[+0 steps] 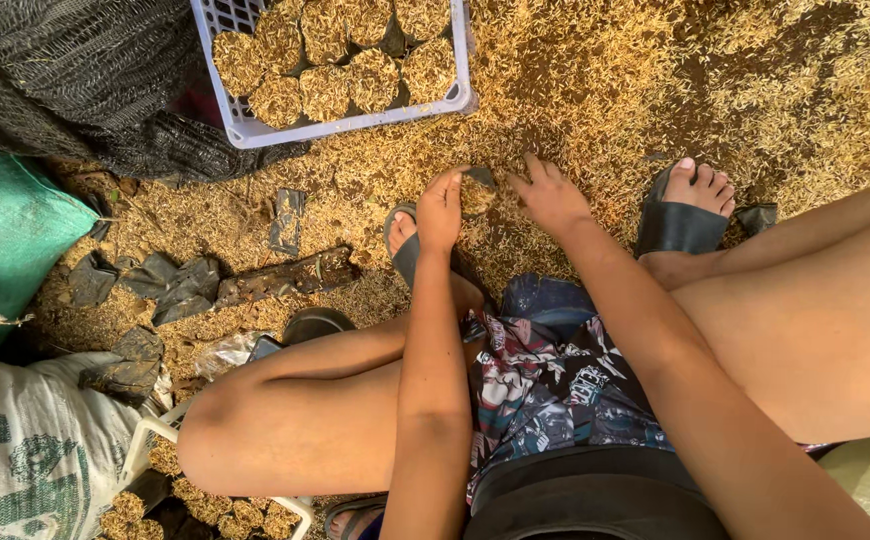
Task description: The person scoops loose granular material from a large pile on the ground and packs it into small black mesh bags. The person ties each filled bag and places it into a nearby plastic crate. The process is repeated continuously.
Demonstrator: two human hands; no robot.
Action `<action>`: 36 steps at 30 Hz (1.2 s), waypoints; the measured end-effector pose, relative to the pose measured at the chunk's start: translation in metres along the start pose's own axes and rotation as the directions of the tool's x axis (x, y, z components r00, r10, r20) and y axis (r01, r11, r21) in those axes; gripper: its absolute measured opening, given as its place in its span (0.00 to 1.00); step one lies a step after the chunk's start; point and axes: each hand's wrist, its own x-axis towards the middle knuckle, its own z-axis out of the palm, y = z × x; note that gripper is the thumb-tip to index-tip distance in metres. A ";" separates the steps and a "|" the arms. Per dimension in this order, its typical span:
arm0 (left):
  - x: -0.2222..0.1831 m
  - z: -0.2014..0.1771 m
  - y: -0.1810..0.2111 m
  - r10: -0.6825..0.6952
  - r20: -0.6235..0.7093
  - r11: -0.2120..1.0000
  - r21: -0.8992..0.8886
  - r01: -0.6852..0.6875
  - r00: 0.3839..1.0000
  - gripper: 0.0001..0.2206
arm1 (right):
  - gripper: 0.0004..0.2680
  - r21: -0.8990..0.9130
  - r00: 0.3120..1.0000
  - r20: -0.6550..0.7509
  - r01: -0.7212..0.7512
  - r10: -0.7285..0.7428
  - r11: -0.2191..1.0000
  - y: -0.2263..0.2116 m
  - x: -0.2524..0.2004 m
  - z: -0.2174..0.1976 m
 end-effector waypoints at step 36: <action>0.037 0.080 0.024 -0.141 0.239 0.987 0.110 0.117 0.961 0.19 | 0.27 0.535 0.937 -0.237 -0.094 0.256 0.839 0.017 -0.038 -0.009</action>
